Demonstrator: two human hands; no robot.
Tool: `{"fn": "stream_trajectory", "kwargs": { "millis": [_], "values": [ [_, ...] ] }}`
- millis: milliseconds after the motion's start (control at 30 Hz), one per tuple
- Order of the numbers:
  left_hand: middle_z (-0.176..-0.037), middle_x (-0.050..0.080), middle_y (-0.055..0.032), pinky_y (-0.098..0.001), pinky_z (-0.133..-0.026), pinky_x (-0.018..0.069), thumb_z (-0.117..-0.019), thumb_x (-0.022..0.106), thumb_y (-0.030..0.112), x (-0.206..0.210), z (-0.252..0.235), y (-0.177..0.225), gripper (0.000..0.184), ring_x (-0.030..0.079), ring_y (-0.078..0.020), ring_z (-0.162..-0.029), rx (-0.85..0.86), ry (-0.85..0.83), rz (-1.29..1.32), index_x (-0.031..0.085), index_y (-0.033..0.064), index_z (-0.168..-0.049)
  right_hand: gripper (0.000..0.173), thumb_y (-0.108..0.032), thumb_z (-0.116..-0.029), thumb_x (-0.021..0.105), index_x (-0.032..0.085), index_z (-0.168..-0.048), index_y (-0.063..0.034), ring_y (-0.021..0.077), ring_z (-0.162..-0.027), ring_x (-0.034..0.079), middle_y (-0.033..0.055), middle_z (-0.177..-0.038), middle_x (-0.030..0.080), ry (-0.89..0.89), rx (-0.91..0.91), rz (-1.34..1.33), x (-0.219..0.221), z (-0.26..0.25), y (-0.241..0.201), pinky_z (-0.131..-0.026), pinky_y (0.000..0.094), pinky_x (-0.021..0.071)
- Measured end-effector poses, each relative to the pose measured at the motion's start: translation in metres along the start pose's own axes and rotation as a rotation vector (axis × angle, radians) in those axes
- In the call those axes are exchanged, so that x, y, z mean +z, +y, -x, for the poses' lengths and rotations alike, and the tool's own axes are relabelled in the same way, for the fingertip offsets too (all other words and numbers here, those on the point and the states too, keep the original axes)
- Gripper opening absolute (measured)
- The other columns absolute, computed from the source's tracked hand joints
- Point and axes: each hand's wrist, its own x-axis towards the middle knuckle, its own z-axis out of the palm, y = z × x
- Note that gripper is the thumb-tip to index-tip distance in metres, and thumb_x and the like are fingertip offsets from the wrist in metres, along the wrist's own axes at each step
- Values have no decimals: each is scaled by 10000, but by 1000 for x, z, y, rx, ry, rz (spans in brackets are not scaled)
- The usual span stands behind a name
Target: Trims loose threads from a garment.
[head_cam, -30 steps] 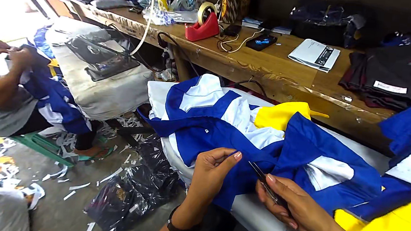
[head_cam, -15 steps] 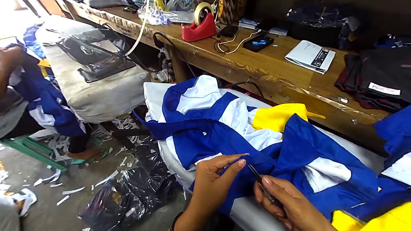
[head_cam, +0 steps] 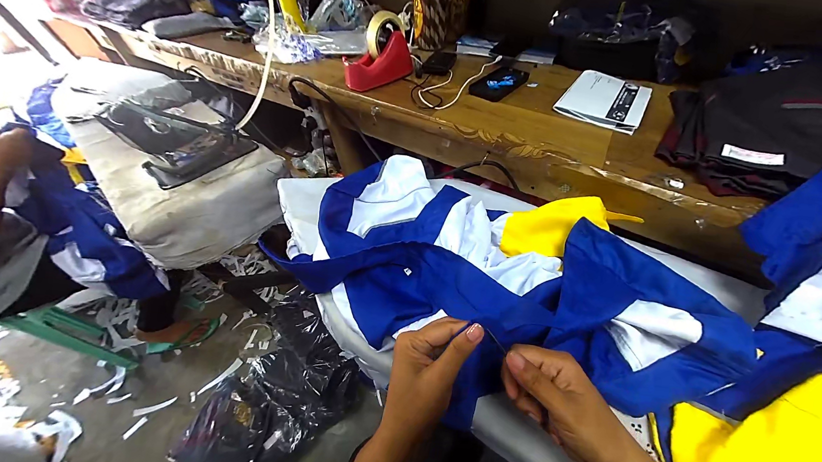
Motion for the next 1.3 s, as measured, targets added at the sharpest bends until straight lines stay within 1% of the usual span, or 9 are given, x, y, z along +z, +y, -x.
{"fn": "stream_trajectory", "kwargs": {
  "millis": [167,333,700,833,900,967,1067,1200,1300],
  "values": [
    [-880,740,13,-211,-790,572,-987,609,72,-2,2,-2,188,683,-20,-833,50,-15,-57,762,21,-893,352,-297,-1062,535,604,-740,-175,-83,-466,384,-145,-582,447,23,19,-32,4,0,2,-428,83,301],
    [-849,751,-7,-203,-737,598,-864,768,67,5,8,5,54,705,-35,-784,57,72,-176,768,15,-880,348,-296,-1058,547,592,-731,-187,-88,-472,377,-148,-585,440,35,-11,-60,10,3,7,-431,85,300],
    [-820,726,12,-207,-716,587,-877,728,43,-2,14,-2,38,685,-37,-761,98,102,-34,752,43,-847,377,-277,-1066,530,575,-702,-191,-92,-500,369,-156,-590,420,-39,-24,-135,21,-2,14,-461,87,291],
    [-1019,773,-42,-257,-949,566,-981,631,76,-19,9,-3,168,714,-71,-1000,133,30,-191,774,-13,-983,359,-302,-1087,464,594,-774,-183,-89,-444,359,-158,-561,421,-143,111,-42,8,-7,1,-412,88,283],
    [-1055,768,-54,-265,-978,555,-1004,591,71,-26,6,-3,201,707,-80,-1037,150,46,-243,766,-27,-1012,362,-330,-1096,431,609,-827,-164,-77,-432,365,-147,-549,419,-247,154,65,-5,-6,-7,-402,100,285],
    [-1012,766,-25,-246,-914,578,-1004,594,77,-29,6,1,190,713,-61,-969,125,92,-236,765,-7,-993,366,-363,-1090,458,622,-840,-151,-75,-463,378,-140,-564,424,-272,81,207,-14,-3,-12,-430,108,291],
    [-919,753,14,-229,-795,603,-984,638,80,-30,6,9,119,710,-41,-835,32,109,-118,742,22,-980,329,-452,-1034,574,644,-958,-140,-94,-558,409,-140,-664,469,-101,-190,290,-6,-3,-21,-501,88,331],
    [-928,742,-4,-239,-793,600,-983,647,75,-27,6,10,102,704,-56,-834,0,25,-5,727,16,-1002,329,-302,-1016,617,703,-1232,-68,-64,-652,496,-52,-831,657,93,-417,536,14,-25,-21,-604,113,426],
    [-950,721,0,-236,-819,584,-1003,615,82,-28,6,11,111,687,-52,-865,41,-18,-44,705,19,-1009,263,-311,-1019,591,700,-961,-78,-38,-649,522,-39,-736,622,114,-410,662,16,-41,-14,-598,145,414]
  ]
}}
